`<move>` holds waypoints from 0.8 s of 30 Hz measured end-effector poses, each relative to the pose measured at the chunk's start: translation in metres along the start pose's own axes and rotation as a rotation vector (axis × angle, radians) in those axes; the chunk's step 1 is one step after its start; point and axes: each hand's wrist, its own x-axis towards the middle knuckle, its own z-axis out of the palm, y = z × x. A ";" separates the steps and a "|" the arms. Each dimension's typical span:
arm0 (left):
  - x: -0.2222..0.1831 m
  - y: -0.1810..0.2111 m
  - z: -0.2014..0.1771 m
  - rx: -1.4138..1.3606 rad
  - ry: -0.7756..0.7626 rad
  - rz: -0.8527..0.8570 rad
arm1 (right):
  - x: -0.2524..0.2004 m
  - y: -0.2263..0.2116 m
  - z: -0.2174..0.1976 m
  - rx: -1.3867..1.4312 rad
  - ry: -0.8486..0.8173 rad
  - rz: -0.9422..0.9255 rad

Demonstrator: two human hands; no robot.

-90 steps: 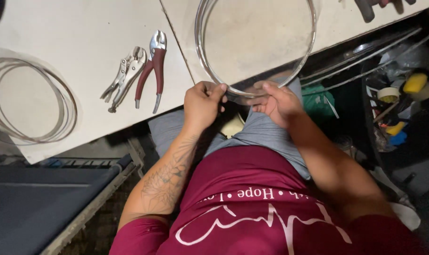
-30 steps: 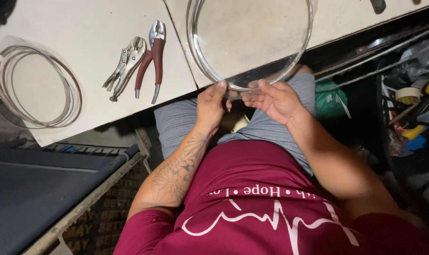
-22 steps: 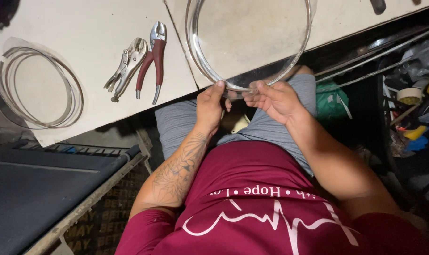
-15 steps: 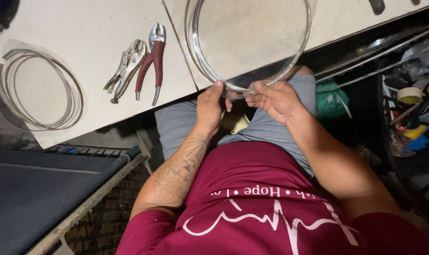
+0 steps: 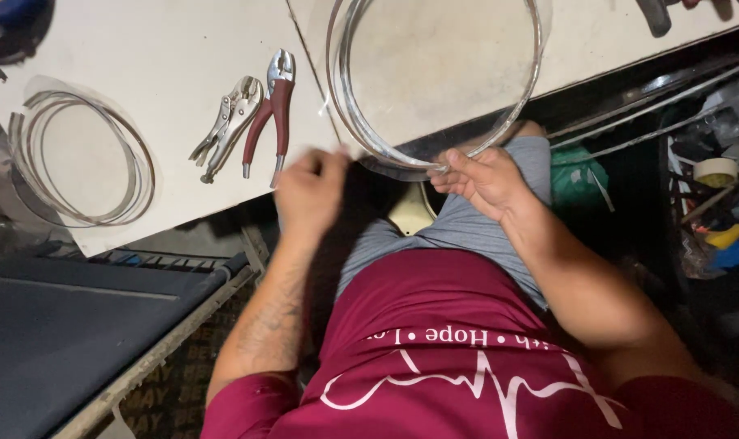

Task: Assembling a metal hoop onto a clear plastic drum head using pliers

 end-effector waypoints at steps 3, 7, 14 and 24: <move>0.052 -0.008 -0.004 -0.003 0.422 0.662 | -0.002 -0.001 0.001 -0.004 0.005 0.001; 0.094 0.035 -0.005 -0.012 0.332 0.671 | -0.005 -0.011 0.002 -0.104 -0.089 0.032; 0.119 0.041 0.011 -0.013 0.140 0.369 | -0.010 -0.017 0.010 -0.153 -0.022 0.019; 0.123 0.027 0.022 0.105 0.173 0.445 | -0.006 -0.018 0.004 -0.159 -0.072 0.001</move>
